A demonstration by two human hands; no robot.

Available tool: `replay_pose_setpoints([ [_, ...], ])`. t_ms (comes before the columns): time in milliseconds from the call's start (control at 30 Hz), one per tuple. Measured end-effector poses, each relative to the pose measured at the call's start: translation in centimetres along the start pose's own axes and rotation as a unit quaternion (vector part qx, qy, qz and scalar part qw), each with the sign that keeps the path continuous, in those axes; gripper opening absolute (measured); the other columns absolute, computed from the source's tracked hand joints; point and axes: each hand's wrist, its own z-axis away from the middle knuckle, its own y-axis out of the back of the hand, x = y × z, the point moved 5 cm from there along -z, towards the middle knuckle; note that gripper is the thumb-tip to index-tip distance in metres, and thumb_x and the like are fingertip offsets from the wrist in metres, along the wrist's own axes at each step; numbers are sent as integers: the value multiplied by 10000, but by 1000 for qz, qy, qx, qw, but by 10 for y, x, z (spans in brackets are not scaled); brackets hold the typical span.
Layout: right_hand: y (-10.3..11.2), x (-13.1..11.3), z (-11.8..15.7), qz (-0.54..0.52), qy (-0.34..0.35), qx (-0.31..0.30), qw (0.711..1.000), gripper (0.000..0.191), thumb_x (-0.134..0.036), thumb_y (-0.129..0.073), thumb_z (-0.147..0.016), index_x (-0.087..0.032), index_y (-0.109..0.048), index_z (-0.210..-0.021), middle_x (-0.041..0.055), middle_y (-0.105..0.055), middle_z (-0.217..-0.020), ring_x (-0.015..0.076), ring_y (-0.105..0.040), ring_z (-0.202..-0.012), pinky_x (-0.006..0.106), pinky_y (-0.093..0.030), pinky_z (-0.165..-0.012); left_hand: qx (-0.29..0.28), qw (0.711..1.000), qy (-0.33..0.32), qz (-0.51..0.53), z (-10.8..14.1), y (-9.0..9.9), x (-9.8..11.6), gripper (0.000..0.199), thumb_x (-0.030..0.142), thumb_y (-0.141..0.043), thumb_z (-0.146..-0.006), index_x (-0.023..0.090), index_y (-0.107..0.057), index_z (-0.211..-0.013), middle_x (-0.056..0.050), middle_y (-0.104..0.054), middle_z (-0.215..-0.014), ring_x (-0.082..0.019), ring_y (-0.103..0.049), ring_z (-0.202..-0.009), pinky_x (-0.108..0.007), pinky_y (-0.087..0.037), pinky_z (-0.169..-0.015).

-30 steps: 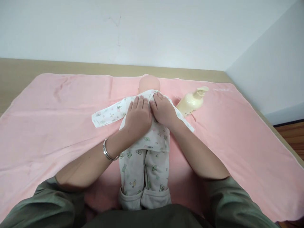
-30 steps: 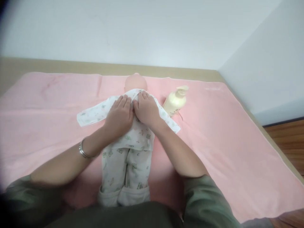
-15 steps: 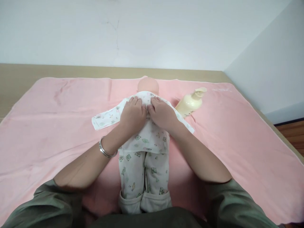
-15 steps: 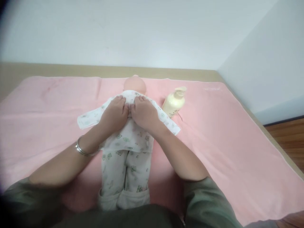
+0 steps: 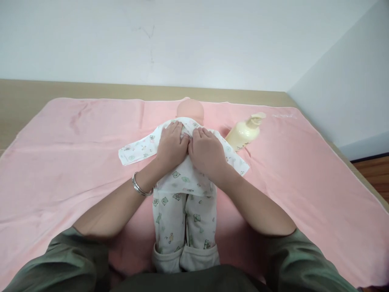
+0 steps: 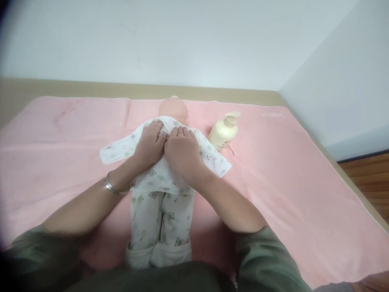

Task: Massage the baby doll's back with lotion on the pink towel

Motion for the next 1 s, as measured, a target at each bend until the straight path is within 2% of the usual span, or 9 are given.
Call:
replay_pose_setpoints([
  [100,-1,-3,2,1,12,4,1000,512,-210,-343,-1047,43,-518,-1456,256,-521,-1484,329,-482,-1442,460,-384,-1229,28,1000,1,7,0,-1,-3,552,334,-328,-991,92,-526,-1445,-192,-525,-1545,-330,-438,-1493,-585,-277,-1292],
  [200,-7,5,-7,-55,6,2,998,534,-235,-318,-1049,8,-505,-1487,211,-511,-1513,296,-451,-1472,453,-359,-1257,29,1000,0,3,2,-2,-1,566,337,-327,-982,62,-534,-1432,-209,-535,-1529,-345,-460,-1470,-585,-288,-1287],
  [333,-17,18,-20,-113,-45,5,993,606,-262,-327,-1031,13,-384,-1569,181,-363,-1624,294,-309,-1557,474,-230,-1323,33,999,7,2,3,-3,-1,591,342,-330,-974,49,-529,-1446,-196,-518,-1550,-340,-432,-1493,-570,-277,-1295],
  [400,-20,20,-22,-119,-54,12,991,620,-266,-327,-1027,13,-362,-1580,179,-338,-1638,295,-285,-1567,476,-196,-1332,37,999,6,3,3,-3,-2,589,340,-331,-970,56,-537,-1444,-188,-522,-1549,-333,-436,-1492,-561,-276,-1297],
  [600,-20,17,-19,-120,-52,9,991,619,-259,-335,-1025,12,-362,-1581,179,-341,-1636,291,-287,-1565,473,-190,-1332,49,999,-1,-2,2,-3,-3,567,328,-344,-962,83,-559,-1425,-180,-555,-1518,-328,-472,-1461,-556,-315,-1278],
  [1000,-22,19,-21,-124,-51,17,991,622,-261,-334,-1016,7,-375,-1576,181,-351,-1631,299,-295,-1561,482,-207,-1325,59,998,-1,3,2,-3,-3,579,327,-365,-946,30,-586,-1392,-203,-560,-1508,-343,-493,-1436,-546,-328,-1267],
])
